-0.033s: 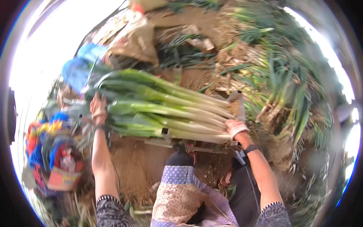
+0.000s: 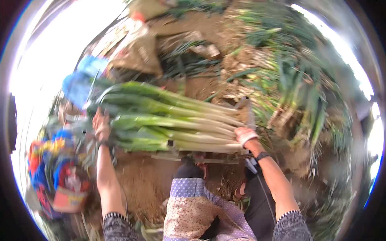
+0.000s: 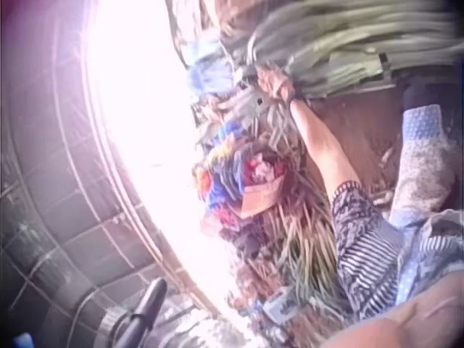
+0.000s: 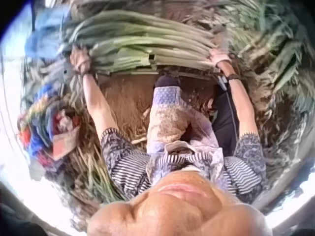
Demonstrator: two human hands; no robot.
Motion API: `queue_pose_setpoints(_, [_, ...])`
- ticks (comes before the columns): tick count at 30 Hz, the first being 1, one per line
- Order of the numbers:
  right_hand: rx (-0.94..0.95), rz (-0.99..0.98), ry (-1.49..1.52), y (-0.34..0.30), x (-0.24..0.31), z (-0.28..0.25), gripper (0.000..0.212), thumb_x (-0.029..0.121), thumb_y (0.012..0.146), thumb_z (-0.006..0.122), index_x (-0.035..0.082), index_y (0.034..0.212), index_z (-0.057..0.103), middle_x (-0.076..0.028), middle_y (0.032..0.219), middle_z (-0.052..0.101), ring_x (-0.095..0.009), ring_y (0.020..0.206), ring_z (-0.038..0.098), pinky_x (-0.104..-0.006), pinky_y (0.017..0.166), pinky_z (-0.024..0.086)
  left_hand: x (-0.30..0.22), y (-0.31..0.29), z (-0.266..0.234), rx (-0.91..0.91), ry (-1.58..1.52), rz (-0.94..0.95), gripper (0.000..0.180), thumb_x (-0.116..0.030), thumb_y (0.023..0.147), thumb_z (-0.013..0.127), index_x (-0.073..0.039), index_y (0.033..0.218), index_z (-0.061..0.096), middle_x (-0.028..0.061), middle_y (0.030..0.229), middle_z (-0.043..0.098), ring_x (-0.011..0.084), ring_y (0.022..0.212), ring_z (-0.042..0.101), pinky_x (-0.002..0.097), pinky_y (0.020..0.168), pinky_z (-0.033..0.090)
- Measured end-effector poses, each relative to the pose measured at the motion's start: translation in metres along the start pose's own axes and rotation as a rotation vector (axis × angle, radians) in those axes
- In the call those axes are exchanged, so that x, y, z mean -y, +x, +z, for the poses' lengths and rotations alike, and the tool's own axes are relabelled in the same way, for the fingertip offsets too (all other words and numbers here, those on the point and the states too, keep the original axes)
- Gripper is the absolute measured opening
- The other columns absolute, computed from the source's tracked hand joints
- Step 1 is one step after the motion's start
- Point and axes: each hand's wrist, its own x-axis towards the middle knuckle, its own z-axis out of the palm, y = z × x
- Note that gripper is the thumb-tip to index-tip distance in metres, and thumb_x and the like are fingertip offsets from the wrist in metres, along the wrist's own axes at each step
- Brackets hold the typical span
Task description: Sorting, cleaning, and bundling leeks from a large pile into a metal alignment frame.
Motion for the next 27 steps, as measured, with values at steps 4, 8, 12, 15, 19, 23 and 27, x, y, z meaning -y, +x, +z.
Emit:
queue_pose_setpoints(4, [-0.103,-0.107,-0.169,0.019,0.033,0.013,0.015,0.009,0.072,0.047,0.005,0.085,0.054,-0.016,0.073,0.055,-0.032,0.069,0.059,-0.0413,0.061,0.049,0.035,-0.009,-0.032,0.069,0.044,-0.281,0.042,-0.019,0.084,0.053,-0.015,0.125,0.05,0.0169,0.13,0.046,0.0354,0.115,0.045,0.0364,0.098,0.035])
queue_pose_setpoints(8, [-0.114,0.141,-0.1,-0.007,0.033,-0.06,0.021,0.011,0.073,0.051,0.001,0.09,0.056,-0.019,0.087,0.059,-0.032,0.081,0.06,-0.0392,0.069,0.05,-0.018,-0.028,-0.071,-0.383,-0.306,0.001,0.034,-0.015,0.086,0.055,0.001,0.116,0.053,0.0157,0.121,0.051,0.0287,0.109,0.049,0.0378,0.096,0.038])
queue_pose_setpoints(12, [-0.331,0.429,0.35,-0.058,0.0,-0.102,0.035,0.024,0.079,0.059,0.014,0.113,0.059,-0.009,0.112,0.059,-0.024,0.096,0.057,-0.0358,0.081,0.047,-0.052,-0.073,-0.064,-0.486,-0.253,-0.054,0.038,-0.024,0.082,0.063,-0.007,0.115,0.055,0.0154,0.114,0.053,0.0332,0.106,0.049,0.0406,0.092,0.039])
queue_pose_setpoints(15, [-0.417,0.524,0.456,-0.11,-0.039,-0.11,0.04,0.032,0.08,0.06,0.014,0.115,0.058,-0.006,0.118,0.059,-0.025,0.107,0.055,-0.0317,0.091,0.04,-0.037,-0.128,-0.05,-0.44,-0.281,-0.215,0.043,-0.033,0.082,0.061,-0.01,0.118,0.054,0.0156,0.117,0.053,0.0337,0.11,0.046,0.0411,0.093,0.038])
queue_pose_setpoints(19, [-0.326,0.79,0.201,-0.222,-0.107,-0.061,0.033,0.022,0.081,0.054,0.006,0.11,0.058,-0.016,0.102,0.063,-0.027,0.093,0.06,-0.0344,0.082,0.045,-0.005,-0.19,-0.02,-0.187,-0.376,-0.476,0.044,-0.035,0.082,0.059,-0.011,0.119,0.053,0.0171,0.118,0.054,0.0344,0.111,0.048,0.041,0.092,0.039])
queue_pose_setpoints(23, [-0.216,0.88,0.075,-0.352,-0.118,0.024,0.025,0.019,0.079,0.056,0.007,0.099,0.063,-0.014,0.082,0.064,-0.023,0.071,0.06,-0.0354,0.066,0.047,0.006,-0.228,-0.02,0.165,-0.497,-0.598,0.043,-0.038,0.082,0.056,-0.012,0.116,0.056,0.0186,0.11,0.059,0.0362,0.103,0.054,0.0414,0.086,0.043])
queue_pose_setpoints(27, [-0.241,1.174,0.937,-0.491,-0.114,0.109,0.021,0.011,0.08,0.053,0.008,0.098,0.062,-0.004,0.09,0.064,-0.019,0.073,0.06,-0.0339,0.062,0.049,-0.052,-0.224,-0.037,0.286,-0.605,-0.581,0.041,-0.041,0.083,0.053,-0.012,0.111,0.06,0.0185,0.107,0.061,0.036,0.102,0.056,0.0407,0.085,0.043])
